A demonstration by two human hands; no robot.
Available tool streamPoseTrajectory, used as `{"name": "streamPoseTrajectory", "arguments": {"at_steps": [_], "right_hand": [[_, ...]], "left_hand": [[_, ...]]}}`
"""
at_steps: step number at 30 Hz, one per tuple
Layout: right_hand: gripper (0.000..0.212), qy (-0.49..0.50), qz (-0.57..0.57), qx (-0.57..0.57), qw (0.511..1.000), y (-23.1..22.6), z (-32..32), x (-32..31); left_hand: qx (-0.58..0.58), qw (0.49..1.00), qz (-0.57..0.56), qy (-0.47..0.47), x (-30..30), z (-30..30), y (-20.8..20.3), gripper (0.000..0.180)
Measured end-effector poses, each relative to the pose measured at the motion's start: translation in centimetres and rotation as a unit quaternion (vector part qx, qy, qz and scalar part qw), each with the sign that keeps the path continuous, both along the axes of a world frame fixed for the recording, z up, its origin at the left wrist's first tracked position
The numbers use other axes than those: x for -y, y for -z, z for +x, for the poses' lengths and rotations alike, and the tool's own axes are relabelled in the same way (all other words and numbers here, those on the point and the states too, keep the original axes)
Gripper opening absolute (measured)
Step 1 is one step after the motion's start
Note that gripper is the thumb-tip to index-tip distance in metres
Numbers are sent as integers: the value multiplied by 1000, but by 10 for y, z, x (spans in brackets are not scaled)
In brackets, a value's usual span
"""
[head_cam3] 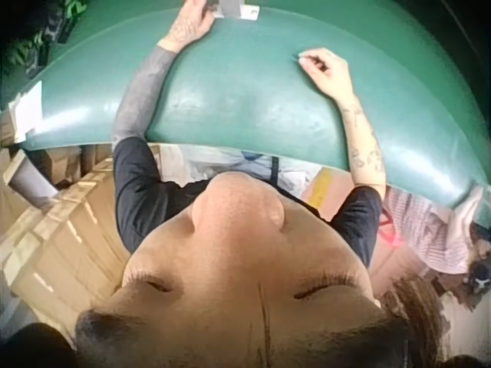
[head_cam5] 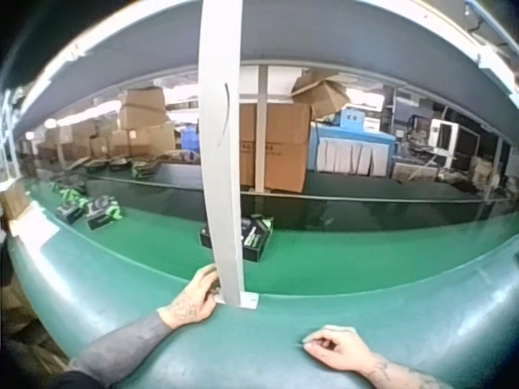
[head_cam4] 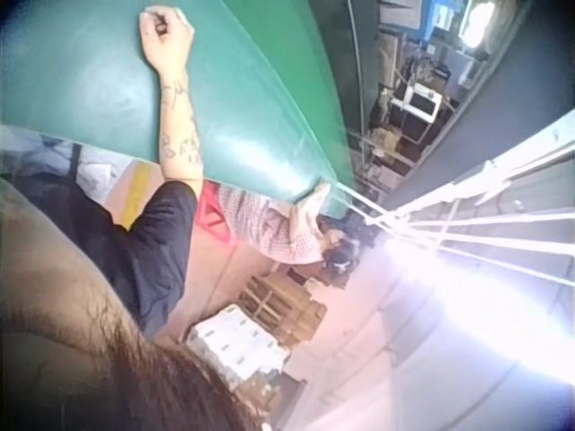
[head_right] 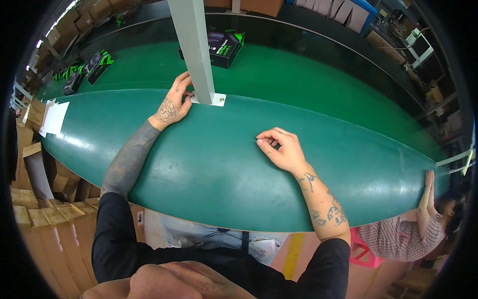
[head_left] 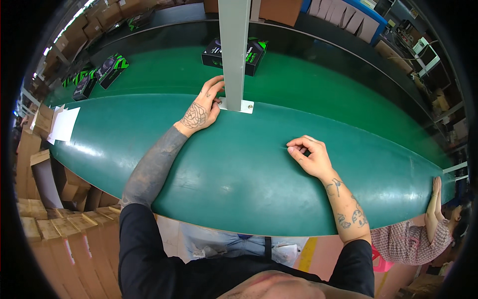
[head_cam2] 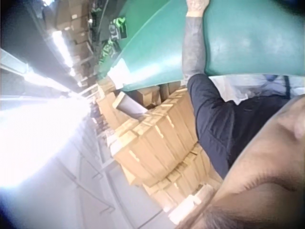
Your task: The person takes boxed gaming mice from a conveyor belt and opens the box packaging to display the mouse and receiver by hand.
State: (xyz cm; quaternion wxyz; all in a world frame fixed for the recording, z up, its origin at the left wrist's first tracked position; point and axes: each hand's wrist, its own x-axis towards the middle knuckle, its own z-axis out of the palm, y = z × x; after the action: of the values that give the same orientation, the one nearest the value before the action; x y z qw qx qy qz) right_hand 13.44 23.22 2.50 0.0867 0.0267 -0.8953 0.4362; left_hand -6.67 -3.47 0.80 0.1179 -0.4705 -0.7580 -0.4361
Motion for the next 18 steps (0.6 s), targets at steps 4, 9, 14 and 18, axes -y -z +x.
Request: {"name": "streamPoseTrajectory", "arguments": {"at_steps": [4, 9, 14, 18], "right_hand": [[12, -12, 10, -15, 1000, 3, -2, 0], [13, -51, 2, -51, 997, 6, -3, -3], [13, -48, -38, -30, 998, 7, 1, -5], [14, -43, -28, -21, 998, 2, 3, -5]], "left_hand": [[-5, 999, -40, 2, 3, -3, 1, 58], [-2, 999, -7, -45, 7, -5, 7, 56], [59, 996, 38, -49, 2, -6, 14, 52], [65, 996, 40, -48, 1, -6, 11, 52]]}}
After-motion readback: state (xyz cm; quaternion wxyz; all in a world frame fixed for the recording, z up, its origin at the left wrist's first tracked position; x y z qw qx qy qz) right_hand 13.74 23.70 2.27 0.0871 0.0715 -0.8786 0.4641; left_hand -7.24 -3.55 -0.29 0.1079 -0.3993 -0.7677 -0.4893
